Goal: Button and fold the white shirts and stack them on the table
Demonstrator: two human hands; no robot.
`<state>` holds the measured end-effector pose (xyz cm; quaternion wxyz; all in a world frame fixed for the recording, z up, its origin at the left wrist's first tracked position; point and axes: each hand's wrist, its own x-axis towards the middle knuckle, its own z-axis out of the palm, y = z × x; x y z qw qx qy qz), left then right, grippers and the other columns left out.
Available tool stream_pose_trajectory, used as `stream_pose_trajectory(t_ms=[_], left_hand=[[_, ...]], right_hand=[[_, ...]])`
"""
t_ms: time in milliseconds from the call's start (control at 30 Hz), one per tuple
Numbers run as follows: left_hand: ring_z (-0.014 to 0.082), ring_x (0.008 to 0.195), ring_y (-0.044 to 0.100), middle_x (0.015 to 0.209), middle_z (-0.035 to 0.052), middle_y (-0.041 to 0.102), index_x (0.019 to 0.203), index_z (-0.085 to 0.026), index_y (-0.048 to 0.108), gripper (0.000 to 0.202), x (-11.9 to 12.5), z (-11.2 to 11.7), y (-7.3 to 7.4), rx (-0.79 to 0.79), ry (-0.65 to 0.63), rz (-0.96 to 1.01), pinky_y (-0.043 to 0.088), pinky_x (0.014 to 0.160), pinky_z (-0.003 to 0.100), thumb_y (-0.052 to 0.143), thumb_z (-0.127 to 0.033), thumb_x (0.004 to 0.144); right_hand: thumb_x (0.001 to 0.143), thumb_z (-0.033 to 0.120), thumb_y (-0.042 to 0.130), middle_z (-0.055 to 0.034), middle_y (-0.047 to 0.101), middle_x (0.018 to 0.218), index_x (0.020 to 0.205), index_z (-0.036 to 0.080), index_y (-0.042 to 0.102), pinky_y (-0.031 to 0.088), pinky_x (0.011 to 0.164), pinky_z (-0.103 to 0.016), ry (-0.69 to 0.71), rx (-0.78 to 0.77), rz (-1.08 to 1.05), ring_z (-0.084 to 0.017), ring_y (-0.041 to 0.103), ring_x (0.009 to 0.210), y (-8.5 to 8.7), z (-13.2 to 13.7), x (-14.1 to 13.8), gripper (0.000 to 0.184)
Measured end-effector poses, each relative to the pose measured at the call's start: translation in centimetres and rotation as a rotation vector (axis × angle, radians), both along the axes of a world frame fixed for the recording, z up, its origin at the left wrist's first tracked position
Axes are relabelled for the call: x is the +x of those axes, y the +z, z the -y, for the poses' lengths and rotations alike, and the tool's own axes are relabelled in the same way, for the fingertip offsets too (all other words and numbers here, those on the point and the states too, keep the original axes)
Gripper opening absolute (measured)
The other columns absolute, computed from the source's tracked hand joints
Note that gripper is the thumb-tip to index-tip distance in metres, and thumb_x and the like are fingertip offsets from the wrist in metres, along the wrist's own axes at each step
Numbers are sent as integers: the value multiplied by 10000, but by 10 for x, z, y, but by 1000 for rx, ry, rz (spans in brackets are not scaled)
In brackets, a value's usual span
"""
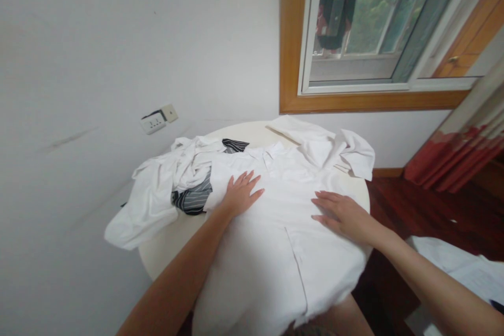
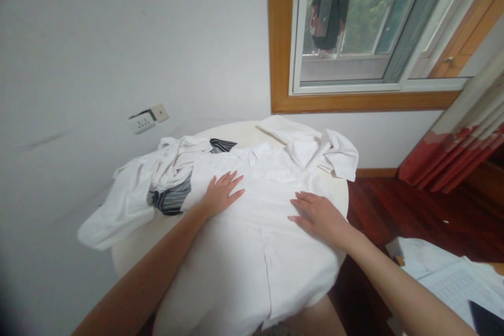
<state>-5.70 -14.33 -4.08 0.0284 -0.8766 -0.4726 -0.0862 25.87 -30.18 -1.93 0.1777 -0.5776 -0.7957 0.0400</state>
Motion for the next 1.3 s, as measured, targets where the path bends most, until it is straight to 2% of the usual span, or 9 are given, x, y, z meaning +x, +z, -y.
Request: stream_pose_trajectory(t_ms=[133, 300, 433, 533, 667, 833, 1000, 1167, 1300], left_hand=[[262, 1430, 263, 1544, 36, 321, 1432, -336, 391, 562, 1, 1, 0, -14, -3, -1, 150, 1150, 567, 328, -581, 930], [268, 1430, 264, 1545, 36, 319, 1431, -328, 393, 566, 0, 1, 0, -7, 0, 1, 160, 1143, 584, 315, -584, 932], [271, 1425, 275, 1538, 43, 333, 1428, -326, 401, 566, -1, 1, 0, 0, -9, 10, 182, 1137, 585, 319, -583, 930], [270, 1425, 276, 1536, 35, 338, 1424, -339, 404, 560, -1, 1, 0, -3, -11, 19, 189, 1140, 574, 331, -585, 926], [280, 1426, 271, 1537, 44, 334, 1422, -327, 411, 569, 0, 3, 2, -13, -10, 32, 189, 1133, 591, 318, -591, 927], [277, 1431, 259, 1541, 40, 325, 1430, -325, 398, 566, 0, 3, 2, -22, -11, 31, 178, 1137, 594, 325, -581, 930], [278, 1433, 256, 1543, 40, 321, 1433, -326, 394, 575, -1, 2, 2, -29, -8, 28, 171, 1139, 596, 317, -592, 929], [286, 1429, 261, 1544, 48, 319, 1430, -314, 403, 575, 0, 2, 2, -21, -14, 35, 170, 1137, 604, 307, -586, 933], [282, 1425, 275, 1533, 46, 343, 1424, -323, 413, 570, -1, 1, 0, 1, -16, 36, 188, 1138, 590, 316, -589, 930]], right_hand=[[910, 408, 471, -53, 727, 1064, 1019, 241, 738, 492, 907, -368, -157, 39, -29, -239, 660, 1004, 47, -60, 34, 333], [893, 281, 476, -170, 649, 1193, 1225, 134, 618, 431, 914, -417, -548, 198, 243, -299, 585, 1095, 90, -151, 90, 389], [862, 382, 556, -252, 592, 1217, 1255, 48, 559, 410, 897, -454, -776, 36, 331, -353, 537, 1133, 93, -193, 121, 516], [888, 381, 530, -250, 593, 1214, 1192, 43, 605, 391, 919, -459, -834, -124, 282, -352, 533, 1152, 88, -204, 132, 461], [981, 294, 360, -250, 608, 1189, 1175, 54, 616, 411, 875, -394, -878, -52, 151, -291, 566, 1130, 94, -198, 139, 401], [998, 459, 191, -283, 632, 1098, 1157, -9, 592, 385, 760, -334, -780, 273, 83, -288, 597, 1082, 123, -169, 139, 636], [894, 606, 232, -235, 662, 1055, 1063, -22, 628, 352, 736, -285, -617, 408, 103, -265, 604, 1078, 161, -141, 123, 761], [946, 515, 270, -130, 698, 969, 1027, -31, 669, 392, 790, -256, -316, 181, 52, -200, 635, 969, 178, -126, 76, 681], [959, 399, 427, -69, 713, 1021, 1006, 128, 713, 477, 834, -281, -111, -92, -122, -193, 650, 924, 153, -119, 15, 397]])
